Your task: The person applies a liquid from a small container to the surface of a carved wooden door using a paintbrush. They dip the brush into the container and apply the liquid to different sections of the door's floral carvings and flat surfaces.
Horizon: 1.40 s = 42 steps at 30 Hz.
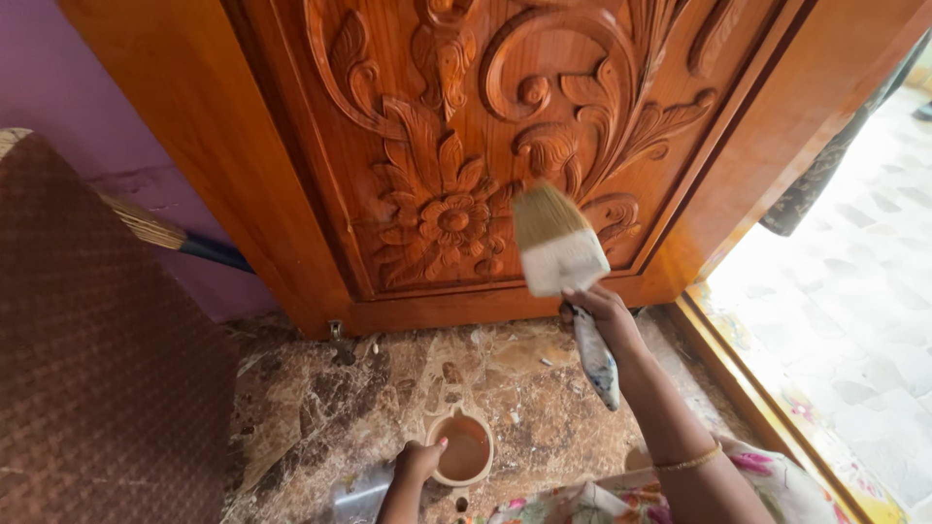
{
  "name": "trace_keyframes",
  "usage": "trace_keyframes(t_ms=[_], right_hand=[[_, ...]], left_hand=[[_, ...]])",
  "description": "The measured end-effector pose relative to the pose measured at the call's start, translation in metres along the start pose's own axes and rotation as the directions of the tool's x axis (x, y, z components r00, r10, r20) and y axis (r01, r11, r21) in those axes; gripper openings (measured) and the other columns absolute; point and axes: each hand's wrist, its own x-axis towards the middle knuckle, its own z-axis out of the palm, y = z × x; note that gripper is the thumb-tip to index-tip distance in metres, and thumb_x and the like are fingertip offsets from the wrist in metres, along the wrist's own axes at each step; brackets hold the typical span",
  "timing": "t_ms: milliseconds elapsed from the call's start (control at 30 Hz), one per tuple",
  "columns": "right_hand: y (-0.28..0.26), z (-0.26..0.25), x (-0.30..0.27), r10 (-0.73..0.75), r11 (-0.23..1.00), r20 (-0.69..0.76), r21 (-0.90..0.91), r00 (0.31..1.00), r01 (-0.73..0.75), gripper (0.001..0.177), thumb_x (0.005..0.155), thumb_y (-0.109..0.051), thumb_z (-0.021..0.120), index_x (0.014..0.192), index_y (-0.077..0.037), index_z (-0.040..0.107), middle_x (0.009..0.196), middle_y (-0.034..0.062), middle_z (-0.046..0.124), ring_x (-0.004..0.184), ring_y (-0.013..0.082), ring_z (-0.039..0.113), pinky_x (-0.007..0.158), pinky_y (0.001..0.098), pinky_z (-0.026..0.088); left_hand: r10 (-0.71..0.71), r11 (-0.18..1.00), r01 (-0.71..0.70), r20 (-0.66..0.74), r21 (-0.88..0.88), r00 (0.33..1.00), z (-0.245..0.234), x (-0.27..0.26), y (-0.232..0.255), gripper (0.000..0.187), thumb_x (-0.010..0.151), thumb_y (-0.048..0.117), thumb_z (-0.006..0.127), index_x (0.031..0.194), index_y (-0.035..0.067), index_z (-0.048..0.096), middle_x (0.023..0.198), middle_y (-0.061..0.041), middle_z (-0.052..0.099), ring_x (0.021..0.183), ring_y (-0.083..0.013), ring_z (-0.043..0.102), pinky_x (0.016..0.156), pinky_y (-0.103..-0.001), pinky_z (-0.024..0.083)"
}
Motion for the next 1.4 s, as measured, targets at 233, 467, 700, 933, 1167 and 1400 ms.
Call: trace_keyframes(t_ms=[233, 467, 700, 933, 1167, 1400], right_hand=[[-0.028, 0.057, 0.020, -0.029, 0.985, 0.213, 0.173, 0.977, -0.009, 0.024, 0.095, -0.019, 0.070, 0.100, 0.000, 0.056, 0.081, 0.0048, 0.062, 0.066, 0.0121, 0.060, 0.061, 0.0265, 0.053], [0.000, 0.030, 0.003, 0.086, 0.983, 0.000, 0.165, 0.996, -0.085, 0.024, 0.093, -0.022, 0.069, 0.102, -0.001, 0.062, 0.074, 0.0029, 0.061, 0.058, 0.0124, 0.054, 0.055, 0.0268, 0.047], [-0.034, 0.051, -0.012, -0.085, 0.973, 0.116, -0.204, 0.990, 0.107, 0.025, 0.093, -0.025, 0.069, 0.100, 0.000, 0.066, 0.074, 0.0048, 0.066, 0.062, 0.0124, 0.061, 0.060, 0.0260, 0.052], [-0.030, 0.015, -0.017, 0.034, 0.979, -0.143, -0.195, 0.989, -0.062, 0.025, 0.091, -0.026, 0.067, 0.101, -0.003, 0.069, 0.073, 0.0061, 0.067, 0.058, 0.0141, 0.059, 0.054, 0.0268, 0.050], [-0.017, -0.020, -0.009, -0.029, 0.992, -0.166, 0.118, 0.986, 0.049, 0.022, 0.089, -0.015, 0.075, 0.100, 0.001, 0.063, 0.079, 0.0032, 0.066, 0.064, 0.0120, 0.062, 0.056, 0.0258, 0.049], [-0.007, -0.007, 0.001, -0.116, 0.987, -0.228, -0.135, 0.967, 0.087, 0.030, 0.089, -0.012, 0.069, 0.117, -0.002, 0.065, 0.096, 0.0081, 0.072, 0.080, 0.0171, 0.068, 0.071, 0.0324, 0.057]], left_hand=[[-0.066, 0.996, 0.076, 0.212, -0.040, 0.975, 0.026, -0.017, -0.009, 0.061, 0.092, 0.053, 0.070, 0.128, 0.003, 0.066, 0.120, -0.015, 0.076, 0.107, -0.0246, 0.074, 0.097, -0.041, 0.057], [-0.187, 0.891, 0.245, 0.183, -0.381, 0.965, 0.025, -0.034, -0.006, 0.041, 0.091, 0.029, 0.072, 0.118, 0.000, 0.065, 0.110, -0.019, 0.079, 0.094, -0.0309, 0.078, 0.079, -0.046, 0.067], [0.005, 0.982, -0.072, -0.361, -0.172, 0.932, 0.026, -0.018, -0.008, 0.051, 0.081, 0.050, 0.066, 0.111, 0.010, 0.074, 0.114, -0.019, 0.073, 0.111, -0.0420, 0.067, 0.100, -0.051, 0.053], [-0.059, 0.952, -0.085, -0.446, -0.295, 0.893, 0.003, -0.011, -0.010, 0.056, 0.065, 0.052, 0.083, 0.099, 0.009, 0.079, 0.101, -0.018, 0.077, 0.104, -0.0411, 0.072, 0.097, -0.049, 0.057], [0.042, 0.930, -0.238, -0.563, -0.280, 0.826, -0.034, -0.011, 0.007, 0.034, 0.071, 0.039, 0.075, 0.082, 0.007, 0.076, 0.081, -0.015, 0.078, 0.078, -0.0372, 0.075, 0.079, -0.048, 0.060], [0.144, 0.731, -0.451, -0.530, -0.513, 0.836, -0.135, -0.145, 0.088, 0.016, 0.094, 0.012, 0.068, 0.092, -0.003, 0.071, 0.080, -0.019, 0.073, 0.067, -0.0257, 0.069, 0.053, -0.033, 0.053]])
